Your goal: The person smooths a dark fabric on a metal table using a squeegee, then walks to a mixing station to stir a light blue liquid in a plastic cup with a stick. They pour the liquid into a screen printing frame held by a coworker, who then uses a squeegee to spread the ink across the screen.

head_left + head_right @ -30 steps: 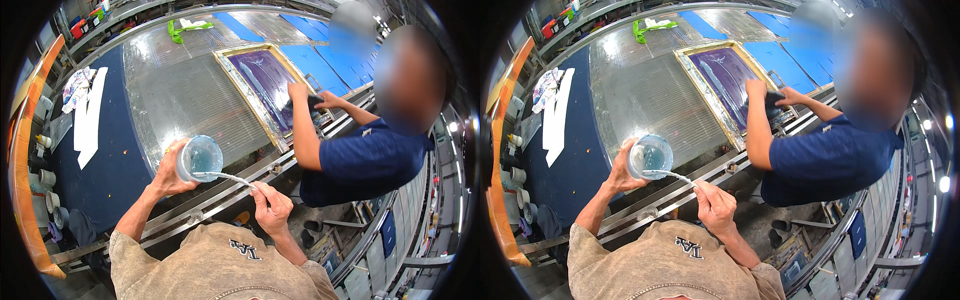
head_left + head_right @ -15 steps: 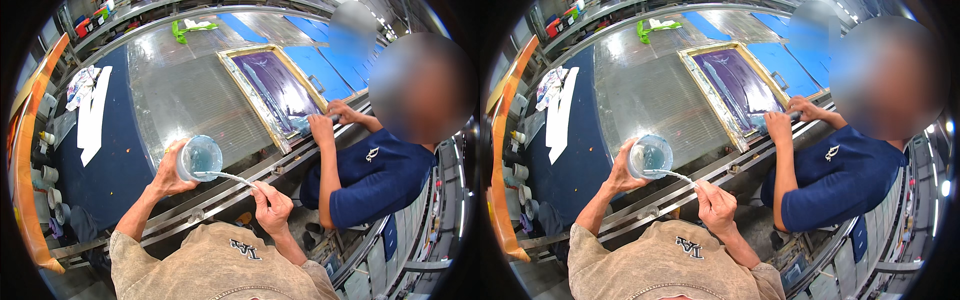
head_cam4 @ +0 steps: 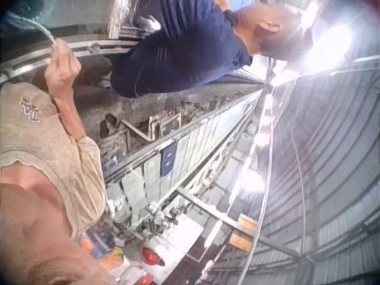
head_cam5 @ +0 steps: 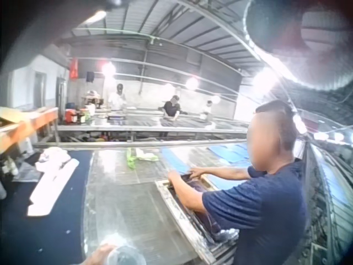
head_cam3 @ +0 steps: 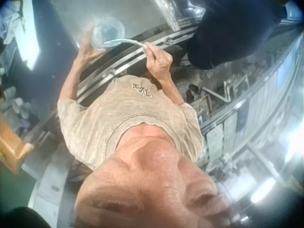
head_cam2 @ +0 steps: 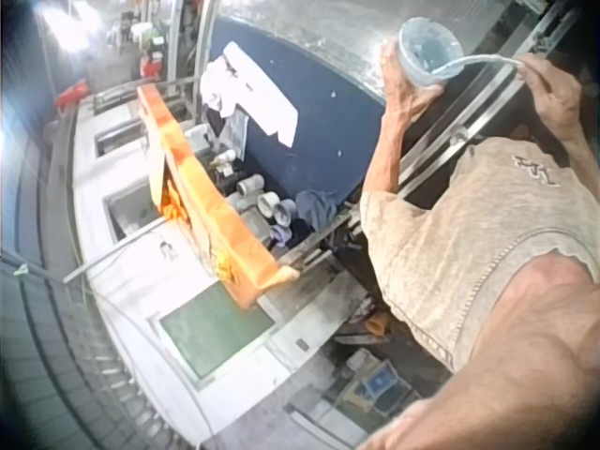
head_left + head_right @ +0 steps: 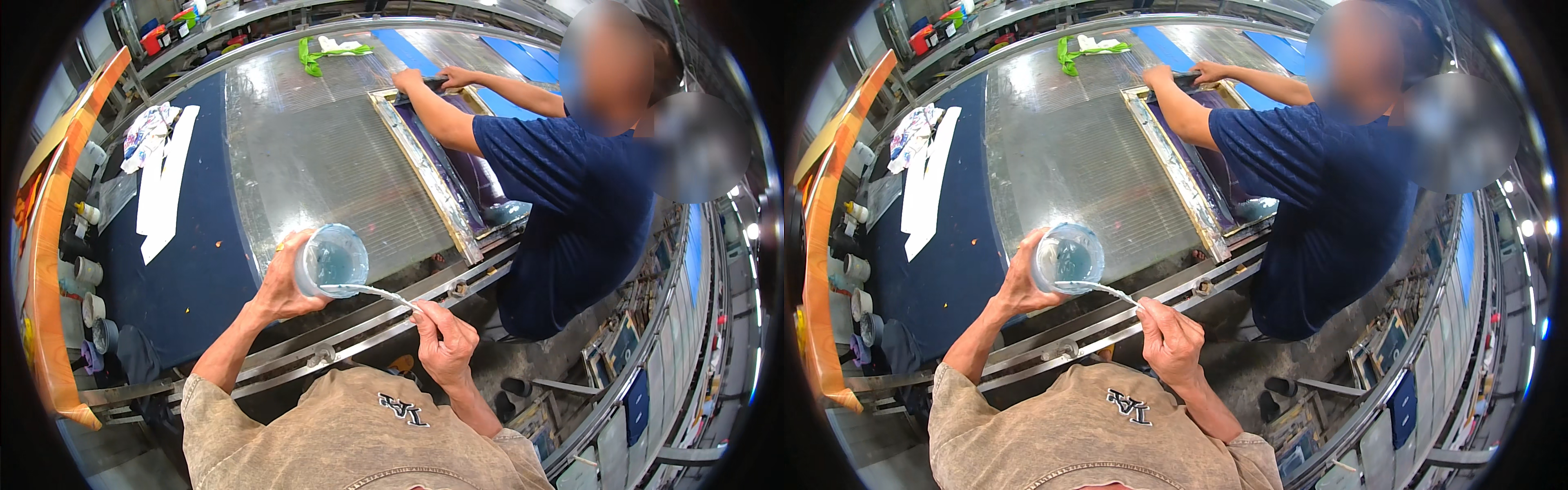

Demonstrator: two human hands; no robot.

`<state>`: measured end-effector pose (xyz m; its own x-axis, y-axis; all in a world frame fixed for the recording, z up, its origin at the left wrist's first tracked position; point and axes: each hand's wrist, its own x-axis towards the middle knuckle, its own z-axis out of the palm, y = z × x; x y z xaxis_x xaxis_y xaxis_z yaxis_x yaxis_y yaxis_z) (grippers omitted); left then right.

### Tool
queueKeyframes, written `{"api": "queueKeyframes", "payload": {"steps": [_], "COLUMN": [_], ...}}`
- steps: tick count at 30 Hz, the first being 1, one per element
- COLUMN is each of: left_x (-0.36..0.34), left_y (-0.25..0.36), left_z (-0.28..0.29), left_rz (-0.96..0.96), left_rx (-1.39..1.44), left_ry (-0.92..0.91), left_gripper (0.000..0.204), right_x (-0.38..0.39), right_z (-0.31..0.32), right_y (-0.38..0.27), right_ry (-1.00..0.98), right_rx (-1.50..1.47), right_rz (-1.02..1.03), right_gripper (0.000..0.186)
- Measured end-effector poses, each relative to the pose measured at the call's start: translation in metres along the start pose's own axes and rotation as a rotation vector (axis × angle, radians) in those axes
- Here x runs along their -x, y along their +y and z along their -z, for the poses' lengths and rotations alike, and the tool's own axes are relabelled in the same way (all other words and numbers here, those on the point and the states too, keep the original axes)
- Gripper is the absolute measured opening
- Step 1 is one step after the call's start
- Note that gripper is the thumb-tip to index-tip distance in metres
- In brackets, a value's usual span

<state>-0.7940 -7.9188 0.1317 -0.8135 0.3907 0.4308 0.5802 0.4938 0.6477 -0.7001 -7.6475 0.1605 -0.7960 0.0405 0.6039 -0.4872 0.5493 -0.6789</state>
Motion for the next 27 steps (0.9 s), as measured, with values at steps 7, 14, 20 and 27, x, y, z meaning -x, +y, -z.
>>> {"api": "queueKeyframes", "payload": {"steps": [7, 14, 20, 27], "left_x": [0.003, 0.002, -0.014, -0.041], "left_y": [-0.004, -0.007, -0.001, 0.023], "left_z": [-0.001, -0.009, -0.024, -0.047], "left_rz": [0.033, 0.03, 0.033, -0.008], "left_rx": [-0.045, -0.063, -0.047, -0.008], "left_ry": [-0.027, -0.044, -0.092, -0.153], "left_gripper": [0.104, 0.106, 0.107, 0.105], "right_x": [-0.001, 0.001, 0.008, 0.012], "right_z": [-0.002, 0.004, 0.022, 0.051], "right_y": [0.004, 0.005, 0.014, 0.026], "right_ry": [-0.03, -0.018, 0.03, 0.115], "right_rx": [0.007, -0.008, 0.014, 0.049], "right_rz": [0.04, -0.001, -0.014, -0.015], "right_gripper": [0.017, 0.019, 0.018, 0.02]}}
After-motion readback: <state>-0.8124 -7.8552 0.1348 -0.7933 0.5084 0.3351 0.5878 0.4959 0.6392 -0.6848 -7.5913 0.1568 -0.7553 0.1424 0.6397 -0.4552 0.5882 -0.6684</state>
